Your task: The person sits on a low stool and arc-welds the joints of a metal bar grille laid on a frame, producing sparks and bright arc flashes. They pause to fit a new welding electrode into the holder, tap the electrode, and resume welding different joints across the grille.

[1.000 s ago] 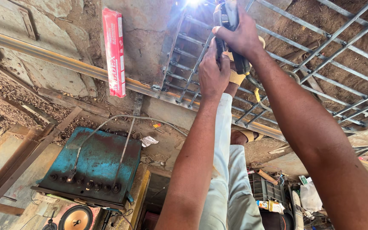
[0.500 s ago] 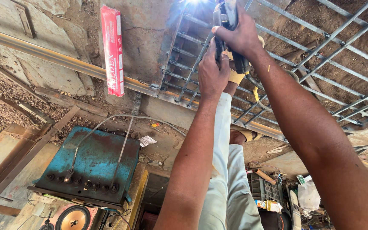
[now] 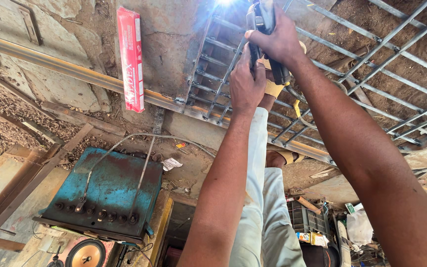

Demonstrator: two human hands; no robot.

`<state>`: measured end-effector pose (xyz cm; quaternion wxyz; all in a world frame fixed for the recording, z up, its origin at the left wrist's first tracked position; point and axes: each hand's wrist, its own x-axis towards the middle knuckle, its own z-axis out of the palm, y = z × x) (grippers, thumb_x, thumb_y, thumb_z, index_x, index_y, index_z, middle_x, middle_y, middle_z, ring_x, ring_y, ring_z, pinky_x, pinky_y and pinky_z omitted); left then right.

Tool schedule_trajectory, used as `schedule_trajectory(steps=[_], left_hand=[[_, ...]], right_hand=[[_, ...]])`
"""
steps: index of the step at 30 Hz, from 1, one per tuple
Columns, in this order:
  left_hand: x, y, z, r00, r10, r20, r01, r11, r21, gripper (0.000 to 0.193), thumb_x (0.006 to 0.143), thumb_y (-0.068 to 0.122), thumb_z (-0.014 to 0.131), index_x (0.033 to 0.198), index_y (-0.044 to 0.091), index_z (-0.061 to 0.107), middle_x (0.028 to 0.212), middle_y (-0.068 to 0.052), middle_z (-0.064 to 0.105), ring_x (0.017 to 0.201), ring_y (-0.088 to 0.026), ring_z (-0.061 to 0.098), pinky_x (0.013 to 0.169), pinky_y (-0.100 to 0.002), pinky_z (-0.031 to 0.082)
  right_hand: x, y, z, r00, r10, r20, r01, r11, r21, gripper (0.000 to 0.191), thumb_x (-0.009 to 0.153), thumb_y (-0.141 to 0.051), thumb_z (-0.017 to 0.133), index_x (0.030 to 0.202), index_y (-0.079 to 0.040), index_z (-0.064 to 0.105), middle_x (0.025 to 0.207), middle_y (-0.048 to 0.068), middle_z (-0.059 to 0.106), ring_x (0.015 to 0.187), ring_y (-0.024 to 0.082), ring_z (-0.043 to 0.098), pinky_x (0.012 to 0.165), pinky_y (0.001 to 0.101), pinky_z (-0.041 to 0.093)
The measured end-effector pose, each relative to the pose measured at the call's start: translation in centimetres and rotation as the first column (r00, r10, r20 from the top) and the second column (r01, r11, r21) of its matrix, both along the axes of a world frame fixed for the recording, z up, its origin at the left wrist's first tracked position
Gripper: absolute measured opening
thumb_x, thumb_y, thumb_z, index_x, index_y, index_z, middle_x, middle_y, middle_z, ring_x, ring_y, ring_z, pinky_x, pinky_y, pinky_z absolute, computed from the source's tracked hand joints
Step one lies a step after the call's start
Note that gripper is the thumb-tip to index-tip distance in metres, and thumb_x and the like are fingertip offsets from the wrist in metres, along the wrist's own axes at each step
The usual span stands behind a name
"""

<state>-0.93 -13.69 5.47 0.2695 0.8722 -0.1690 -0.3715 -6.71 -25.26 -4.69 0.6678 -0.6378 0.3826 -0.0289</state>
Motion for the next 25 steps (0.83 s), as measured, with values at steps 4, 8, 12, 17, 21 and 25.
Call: schedule_trajectory(steps=[4, 8, 12, 17, 21, 25], left_hand=[[-0.1, 0.0, 0.0, 0.999, 0.027, -0.031, -0.026, 0.999, 0.019, 0.055, 0.096, 0.016, 0.059, 0.147, 0.000, 0.050, 0.121, -0.025, 0.071, 0.111, -0.040, 0.071, 0.093, -0.047, 0.057], [-0.2, 0.1, 0.0, 1.000, -0.003, 0.010, 0.003, 1.000, -0.002, 0.055, 0.096, 0.016, 0.059, 0.147, -0.001, 0.049, 0.124, -0.025, 0.070, 0.113, -0.040, 0.070, 0.096, -0.047, 0.056], [-0.3, 0.2, -0.1, 1.000, 0.005, -0.005, -0.005, 1.000, 0.014, 0.056, 0.096, 0.015, 0.059, 0.149, -0.001, 0.048, 0.124, -0.026, 0.070, 0.114, -0.041, 0.070, 0.097, -0.047, 0.055], [-0.5, 0.4, -0.3, 0.999, 0.017, -0.028, -0.016, 0.999, 0.051, 0.057, 0.096, 0.016, 0.059, 0.150, 0.000, 0.047, 0.123, -0.026, 0.070, 0.112, -0.040, 0.071, 0.097, -0.047, 0.056], [-0.5, 0.3, -0.2, 1.000, 0.018, -0.017, -0.018, 1.000, 0.022, 0.057, 0.097, 0.016, 0.059, 0.150, 0.001, 0.047, 0.125, -0.025, 0.070, 0.114, -0.039, 0.071, 0.098, -0.046, 0.056], [-0.4, 0.3, 0.0, 0.999, 0.015, -0.043, -0.013, 0.999, 0.040, 0.058, 0.097, 0.016, 0.059, 0.152, 0.002, 0.045, 0.124, -0.024, 0.070, 0.113, -0.039, 0.071, 0.098, -0.046, 0.056]], right_hand=[[0.0, 0.0, 0.4, 0.986, 0.013, -0.166, 0.013, 0.987, 0.157, 0.057, 0.086, -0.031, 0.086, 0.130, -0.006, 0.057, 0.097, 0.009, 0.071, 0.073, 0.017, 0.072, 0.063, 0.0363, 0.062], [-0.1, 0.0, 0.3, 0.992, 0.029, -0.123, -0.024, 0.999, 0.038, 0.060, 0.088, -0.030, 0.088, 0.133, -0.005, 0.057, 0.097, 0.011, 0.073, 0.076, 0.018, 0.074, 0.067, 0.0353, 0.063], [-0.2, 0.1, -0.3, 0.999, 0.029, -0.027, -0.030, 0.999, -0.024, 0.057, 0.089, -0.026, 0.088, 0.131, -0.002, 0.057, 0.103, 0.013, 0.074, 0.083, 0.019, 0.076, 0.070, 0.0350, 0.064], [-0.6, 0.5, -0.3, 0.991, 0.023, -0.132, -0.010, 0.995, 0.100, 0.062, 0.087, -0.031, 0.086, 0.133, -0.003, 0.054, 0.096, 0.011, 0.074, 0.073, 0.017, 0.074, 0.062, 0.0337, 0.062], [-0.1, 0.0, 0.3, 0.993, 0.038, -0.108, -0.036, 0.999, 0.018, 0.060, 0.089, -0.029, 0.087, 0.133, -0.003, 0.057, 0.098, 0.011, 0.075, 0.077, 0.017, 0.075, 0.068, 0.0338, 0.063], [0.5, -0.4, 2.0, 0.984, 0.036, -0.173, -0.011, 0.990, 0.142, 0.063, 0.086, -0.030, 0.083, 0.135, -0.004, 0.052, 0.094, 0.010, 0.072, 0.073, 0.019, 0.074, 0.062, 0.0352, 0.063]])
